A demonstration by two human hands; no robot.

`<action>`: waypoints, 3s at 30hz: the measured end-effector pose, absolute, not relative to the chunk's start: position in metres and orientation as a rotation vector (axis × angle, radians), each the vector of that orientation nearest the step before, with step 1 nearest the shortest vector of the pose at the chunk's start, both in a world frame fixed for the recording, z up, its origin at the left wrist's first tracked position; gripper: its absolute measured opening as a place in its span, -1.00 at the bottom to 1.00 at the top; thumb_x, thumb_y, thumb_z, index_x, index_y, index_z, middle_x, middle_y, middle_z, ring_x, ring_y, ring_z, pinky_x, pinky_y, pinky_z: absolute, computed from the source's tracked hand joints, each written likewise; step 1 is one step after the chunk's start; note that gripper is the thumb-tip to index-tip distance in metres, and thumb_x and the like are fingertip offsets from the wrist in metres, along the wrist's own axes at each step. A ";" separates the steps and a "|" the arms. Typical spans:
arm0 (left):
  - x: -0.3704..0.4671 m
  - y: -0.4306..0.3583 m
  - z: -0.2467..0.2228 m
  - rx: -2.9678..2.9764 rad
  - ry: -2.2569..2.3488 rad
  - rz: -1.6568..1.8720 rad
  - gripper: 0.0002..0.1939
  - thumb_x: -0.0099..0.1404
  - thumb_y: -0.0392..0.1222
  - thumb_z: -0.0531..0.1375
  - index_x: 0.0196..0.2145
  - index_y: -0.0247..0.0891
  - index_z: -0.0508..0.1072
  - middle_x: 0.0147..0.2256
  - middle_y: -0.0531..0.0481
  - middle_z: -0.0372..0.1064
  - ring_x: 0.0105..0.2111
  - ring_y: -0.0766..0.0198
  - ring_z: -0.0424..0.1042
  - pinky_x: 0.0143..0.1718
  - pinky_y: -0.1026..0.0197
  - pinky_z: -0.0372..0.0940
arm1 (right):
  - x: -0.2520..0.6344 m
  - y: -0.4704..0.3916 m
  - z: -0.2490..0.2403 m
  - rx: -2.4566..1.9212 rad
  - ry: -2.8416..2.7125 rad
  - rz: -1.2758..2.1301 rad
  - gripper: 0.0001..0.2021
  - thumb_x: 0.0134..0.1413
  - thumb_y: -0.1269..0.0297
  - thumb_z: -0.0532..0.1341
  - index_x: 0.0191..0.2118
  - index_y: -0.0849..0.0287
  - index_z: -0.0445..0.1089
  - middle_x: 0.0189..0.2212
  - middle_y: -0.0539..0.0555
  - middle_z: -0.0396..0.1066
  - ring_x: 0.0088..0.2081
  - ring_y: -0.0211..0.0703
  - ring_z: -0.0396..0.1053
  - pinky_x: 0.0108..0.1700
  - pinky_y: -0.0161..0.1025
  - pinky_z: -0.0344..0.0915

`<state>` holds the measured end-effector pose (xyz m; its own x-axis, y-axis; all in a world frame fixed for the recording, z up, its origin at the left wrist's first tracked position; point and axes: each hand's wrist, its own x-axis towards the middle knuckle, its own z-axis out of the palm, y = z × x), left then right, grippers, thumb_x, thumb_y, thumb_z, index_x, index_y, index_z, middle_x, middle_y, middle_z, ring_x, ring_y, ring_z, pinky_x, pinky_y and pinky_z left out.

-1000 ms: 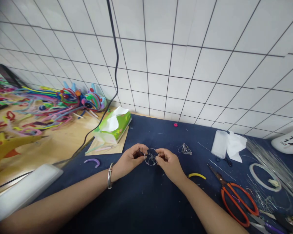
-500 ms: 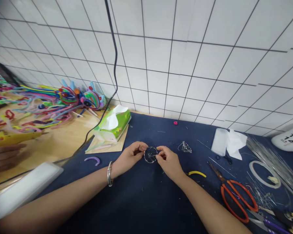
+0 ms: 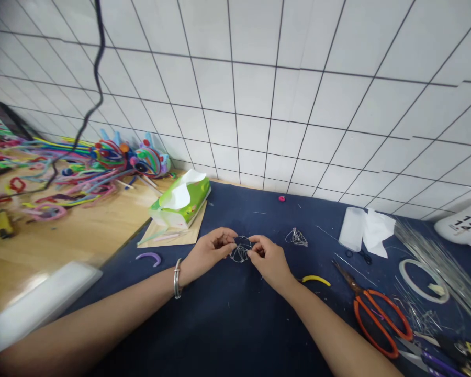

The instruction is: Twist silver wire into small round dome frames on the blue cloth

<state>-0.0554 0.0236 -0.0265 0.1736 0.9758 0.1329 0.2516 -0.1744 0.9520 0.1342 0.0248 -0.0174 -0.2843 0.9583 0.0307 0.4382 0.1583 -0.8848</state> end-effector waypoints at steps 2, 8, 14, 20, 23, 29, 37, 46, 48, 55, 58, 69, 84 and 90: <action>-0.056 0.026 -0.022 1.670 1.257 1.142 -0.79 0.14 -0.23 0.13 -0.22 -0.25 0.34 -0.41 0.03 0.27 -0.45 0.38 0.28 -0.39 0.30 0.22 | 0.132 0.028 -0.015 -1.317 -1.793 1.050 -0.71 -0.06 0.31 0.11 -0.13 0.12 0.29 -0.48 -0.05 0.33 -0.45 -0.30 0.30 -0.33 -0.30 0.25; -0.058 0.032 -0.020 1.876 1.287 1.133 -0.82 0.13 -0.28 0.14 -0.25 -0.20 0.39 -0.40 0.04 0.27 -0.43 0.36 0.28 -0.39 0.30 0.21 | 0.129 0.032 -0.014 -1.382 -1.824 0.977 -0.73 -0.09 0.33 0.11 -0.17 0.11 0.32 -0.50 -0.06 0.35 -0.44 -0.27 0.31 -0.30 -0.28 0.24; -0.062 0.033 -0.029 1.764 1.247 1.115 -0.79 0.12 -0.26 0.15 -0.23 -0.23 0.37 -0.38 0.02 0.29 -0.41 0.36 0.30 -0.36 0.28 0.24 | 0.132 0.029 -0.017 -1.392 -1.851 0.956 -0.72 -0.08 0.33 0.10 -0.16 0.09 0.31 -0.49 -0.07 0.34 -0.46 -0.29 0.30 -0.33 -0.30 0.23; -0.065 0.030 -0.025 1.734 1.258 1.108 -0.79 0.16 -0.21 0.12 -0.21 -0.25 0.35 -0.36 0.01 0.26 -0.43 0.37 0.28 -0.38 0.28 0.23 | 0.131 0.026 -0.019 -1.378 -1.865 0.923 -0.71 -0.07 0.33 0.09 -0.14 0.09 0.30 -0.48 -0.06 0.33 -0.45 -0.28 0.29 -0.32 -0.29 0.24; -0.065 0.030 -0.023 1.723 1.286 1.121 -0.78 0.17 -0.18 0.11 -0.20 -0.25 0.35 -0.36 0.01 0.26 -0.42 0.36 0.27 -0.37 0.28 0.22 | 0.130 0.022 -0.016 -1.370 -1.883 0.901 -0.69 -0.06 0.35 0.08 -0.12 0.08 0.29 -0.47 -0.06 0.33 -0.45 -0.29 0.29 -0.30 -0.29 0.25; -0.065 0.029 -0.019 1.697 1.316 1.181 -0.77 0.20 -0.13 0.08 -0.19 -0.25 0.34 -0.36 0.01 0.26 -0.40 0.34 0.26 -0.34 0.27 0.21 | 0.165 0.030 0.031 -1.414 -1.955 0.559 -0.79 -0.01 0.26 0.08 -0.24 0.09 0.38 -0.36 0.01 0.39 -0.35 -0.23 0.33 -0.26 -0.26 0.24; -0.063 0.021 -0.015 1.750 1.356 1.436 -0.83 0.21 -0.19 0.07 -0.25 -0.26 0.35 -0.40 0.02 0.25 -0.43 0.34 0.25 -0.37 0.28 0.20 | 0.256 0.060 0.071 -1.698 -2.208 0.476 -0.81 -0.04 0.19 0.10 -0.37 0.12 0.41 -0.45 0.00 0.42 -0.42 -0.22 0.33 -0.38 -0.30 0.19; -0.041 -0.013 -0.001 1.903 1.074 1.363 -0.89 0.18 -0.25 0.08 -0.32 -0.26 0.38 -0.40 0.00 0.27 -0.44 0.37 0.25 -0.34 0.27 0.20 | 0.248 0.054 0.030 -1.653 -2.460 0.427 -0.89 -0.14 0.26 0.21 -0.40 0.14 0.40 -0.51 -0.02 0.37 -0.48 -0.27 0.29 -0.44 -0.37 0.13; -0.025 -0.020 0.000 1.676 1.055 1.185 -0.87 0.20 -0.22 0.07 -0.31 -0.27 0.36 -0.49 0.05 0.24 -0.50 0.40 0.24 -0.44 0.32 0.19 | 0.242 0.043 0.024 -1.639 -2.444 0.315 -0.91 -0.07 0.31 0.16 -0.38 0.14 0.38 -0.46 -0.01 0.35 -0.44 -0.27 0.28 -0.40 -0.36 0.12; 0.044 -0.028 -0.006 1.088 0.882 0.938 -0.79 0.10 -0.16 0.15 -0.31 -0.30 0.31 -0.47 0.03 0.29 -0.49 0.35 0.35 -0.57 0.38 0.20 | 0.224 -0.011 0.011 -1.460 -2.463 -0.172 -0.80 0.11 0.42 -0.01 -0.27 0.20 0.35 -0.31 0.12 0.31 -0.23 -0.15 0.22 -0.19 -0.21 0.08; 0.060 -0.028 -0.006 1.024 0.908 1.047 -0.77 0.10 -0.08 0.15 -0.36 -0.30 0.31 -0.50 0.04 0.29 -0.49 0.36 0.35 -0.57 0.38 0.19 | 0.221 -0.025 0.007 -1.236 -2.521 -0.521 -0.81 0.11 0.44 0.01 -0.25 0.23 0.35 -0.34 0.14 0.32 -0.28 -0.13 0.21 -0.23 -0.17 0.08; 0.047 -0.009 -0.005 1.100 1.061 1.037 -0.78 0.14 -0.08 0.11 -0.44 -0.32 0.31 -0.56 0.08 0.26 -0.62 0.45 0.23 -0.61 0.40 0.12 | 0.216 -0.025 0.003 -1.123 -2.322 -0.254 -0.77 0.02 0.40 0.12 -0.15 0.17 0.31 -0.29 0.12 0.30 -0.22 -0.09 0.24 -0.17 -0.10 0.18; 0.048 -0.014 -0.003 1.540 1.045 0.967 -0.86 0.12 -0.20 0.12 -0.33 -0.26 0.36 -0.47 0.06 0.29 -0.49 0.38 0.25 -0.43 0.33 0.18 | 0.211 -0.022 0.007 -1.534 -1.761 0.525 -0.85 0.04 0.23 0.07 -0.32 0.14 0.31 -0.44 0.00 0.36 -0.41 -0.22 0.31 -0.32 -0.30 0.22; 0.045 -0.010 -0.004 1.599 1.144 1.021 -0.88 0.13 -0.26 0.10 -0.32 -0.25 0.33 -0.51 0.09 0.26 -0.52 0.39 0.24 -0.47 0.35 0.16 | 0.209 -0.024 0.007 -1.567 -1.803 0.588 -0.83 0.05 0.26 0.02 -0.27 0.12 0.30 -0.55 -0.06 0.31 -0.51 -0.27 0.27 -0.40 -0.34 0.17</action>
<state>0.0446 -0.0096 -0.0039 0.2329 0.9651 0.1194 0.2281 -0.1736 0.9580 0.2095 -0.0237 0.0074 -0.0562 0.9800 0.1911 0.6787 0.1778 -0.7125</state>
